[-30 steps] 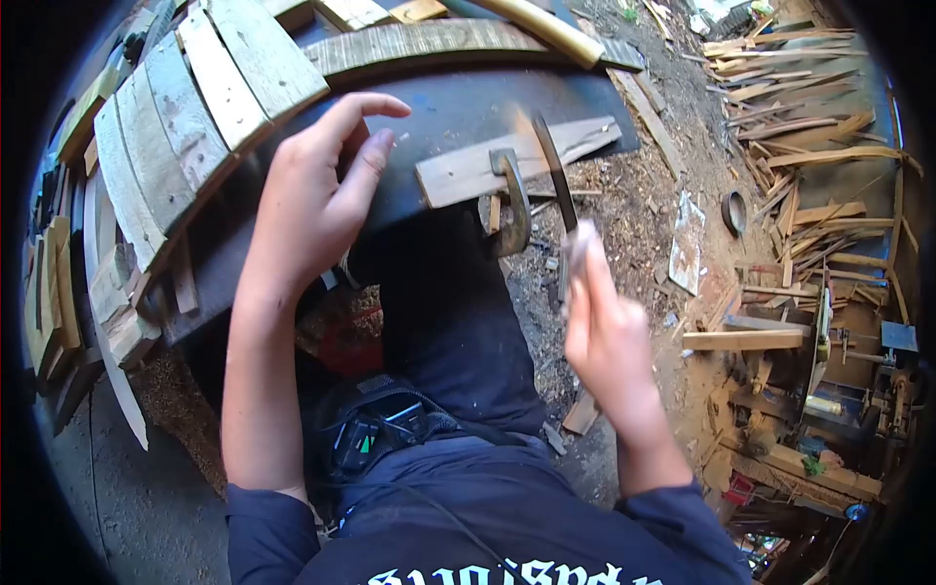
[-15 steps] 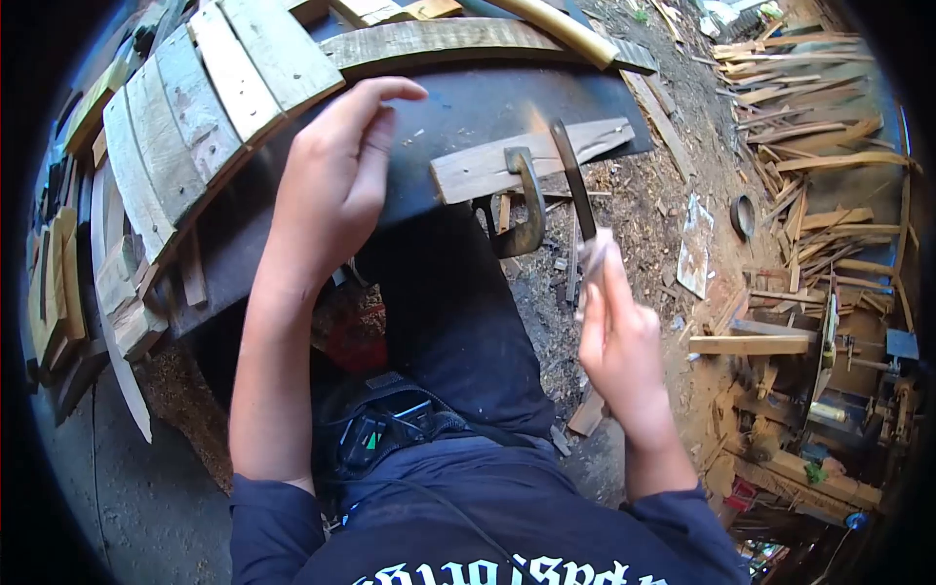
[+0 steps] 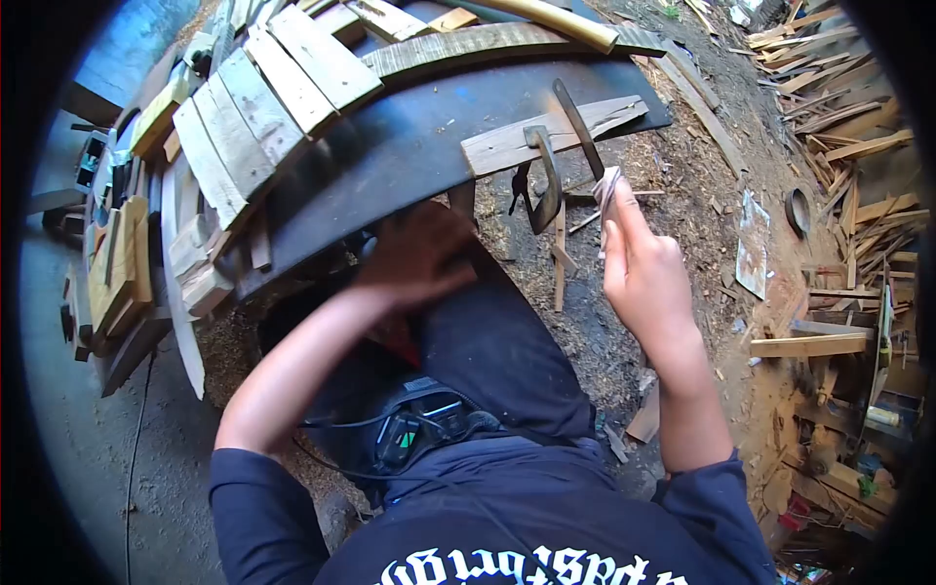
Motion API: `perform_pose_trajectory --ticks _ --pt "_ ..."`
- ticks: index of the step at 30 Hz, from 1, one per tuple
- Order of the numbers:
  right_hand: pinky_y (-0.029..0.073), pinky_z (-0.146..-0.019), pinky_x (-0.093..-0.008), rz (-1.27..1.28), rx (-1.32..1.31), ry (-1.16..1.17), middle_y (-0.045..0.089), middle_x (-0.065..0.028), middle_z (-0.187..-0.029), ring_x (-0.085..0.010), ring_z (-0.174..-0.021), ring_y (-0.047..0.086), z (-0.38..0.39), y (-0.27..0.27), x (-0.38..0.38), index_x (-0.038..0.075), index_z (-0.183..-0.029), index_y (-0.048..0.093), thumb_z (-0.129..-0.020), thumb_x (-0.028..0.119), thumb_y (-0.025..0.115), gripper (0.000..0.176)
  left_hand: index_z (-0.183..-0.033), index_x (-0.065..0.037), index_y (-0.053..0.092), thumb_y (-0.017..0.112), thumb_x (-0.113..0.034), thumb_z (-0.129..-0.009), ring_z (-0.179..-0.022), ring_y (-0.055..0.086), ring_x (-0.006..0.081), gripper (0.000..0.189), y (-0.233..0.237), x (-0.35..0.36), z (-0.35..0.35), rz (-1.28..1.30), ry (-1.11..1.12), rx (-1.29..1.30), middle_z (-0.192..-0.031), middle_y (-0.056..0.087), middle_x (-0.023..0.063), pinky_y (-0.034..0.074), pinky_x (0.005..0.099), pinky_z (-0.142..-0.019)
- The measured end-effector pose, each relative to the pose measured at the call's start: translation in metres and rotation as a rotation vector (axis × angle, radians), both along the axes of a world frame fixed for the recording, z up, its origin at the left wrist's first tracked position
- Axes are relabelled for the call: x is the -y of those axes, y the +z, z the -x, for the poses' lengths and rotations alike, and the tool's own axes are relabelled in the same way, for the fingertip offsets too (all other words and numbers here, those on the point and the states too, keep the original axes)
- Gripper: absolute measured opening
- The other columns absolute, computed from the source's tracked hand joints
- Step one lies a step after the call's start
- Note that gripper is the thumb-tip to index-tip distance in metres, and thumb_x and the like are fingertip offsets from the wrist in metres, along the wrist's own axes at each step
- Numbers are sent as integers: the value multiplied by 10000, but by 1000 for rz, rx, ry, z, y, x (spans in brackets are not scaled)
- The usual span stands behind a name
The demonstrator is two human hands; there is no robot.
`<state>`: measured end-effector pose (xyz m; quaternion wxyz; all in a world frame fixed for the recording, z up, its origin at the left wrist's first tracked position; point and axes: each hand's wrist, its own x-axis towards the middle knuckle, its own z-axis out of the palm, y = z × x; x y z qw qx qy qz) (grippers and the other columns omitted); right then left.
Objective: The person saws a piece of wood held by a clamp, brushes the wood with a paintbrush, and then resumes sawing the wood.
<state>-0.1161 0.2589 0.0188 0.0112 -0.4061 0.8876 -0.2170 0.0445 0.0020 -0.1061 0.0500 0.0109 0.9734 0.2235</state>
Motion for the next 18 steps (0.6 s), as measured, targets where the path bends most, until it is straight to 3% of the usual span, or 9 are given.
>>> perform_pose_trajectory --ticks 2,4,5,7,9,13,16,17,18 --pt "559 -636 -591 -24 -26 -10 686 -284 -708 -471 -680 716 -1 2 -1 19 -1537 503 -1030 126 579 524 -1595 -132 485 579 -646 -979 -1531 403 405 807 -10 14 5 -98 365 104 -1558 534 221 217 755 -1209" --pt "555 -633 -593 -12 -50 -2 686 -286 -709 -471 -683 715 1 -2 -1 19 -1536 503 -1030 129 579 523 -1582 -137 504 573 -681 -964 -1539 399 403 827 6 -42 -3 276 179 -35 -1589 508 222 171 760 -1230" --pt "553 -632 -594 -8 -56 2 685 -286 -710 -471 -684 714 1 -4 -1 19 -1535 503 -1030 131 580 523 -1600 -176 480 591 -676 -958 -1563 361 383 822 6 -67 -11 52 -85 130 -1660 437 181 169 725 -1257" --pt "547 -628 -600 -6 -33 9 685 -286 -712 -476 -681 710 2 -3 -1 18 -1534 493 -1033 133 575 521 -1566 -184 530 568 -691 -976 -1547 400 345 779 2 -109 -25 -140 -568 -145 -1618 502 142 196 680 -1271" --pt "546 -628 -601 -16 -11 5 686 -288 -716 -478 -682 709 2 -1 -2 21 -1536 488 -1034 133 572 521 -1499 -180 604 554 -680 -994 -1506 447 350 713 -10 -92 2 -172 -506 -201 -1547 566 143 285 618 -1253" --pt "545 -632 -604 -27 -35 8 685 -294 -721 -484 -699 709 4 2 -2 45 -1543 482 -1033 134 570 525 -1252 -121 748 557 -535 -1055 -1291 636 402 496 -19 -8 25 53 313 -197 -1382 669 201 503 541 -1074" --pt "534 -622 -601 -47 -2 1 671 -280 -689 -480 -671 698 5 -1 -2 49 -1554 472 -1036 138 568 535 -1109 -116 777 577 -457 -1066 -1057 745 397 398 -9 -4 20 279 641 159 -1148 767 195 580 543 -924" --pt "532 -619 -600 -64 12 -12 668 -276 -683 -479 -664 696 5 -1 0 50 -1556 470 -1036 139 568 537 -1013 -110 778 594 -423 -1063 -878 778 362 367 2 -19 9 277 589 231 -953 795 147 610 538 -787" --pt "529 -614 -596 -45 0 -7 665 -268 -672 -473 -649 691 7 -3 4 39 -1556 469 -1035 142 571 541 -1003 -103 775 585 -410 -1069 -839 788 318 368 5 -24 -6 301 383 227 -987 799 158 618 501 -697"
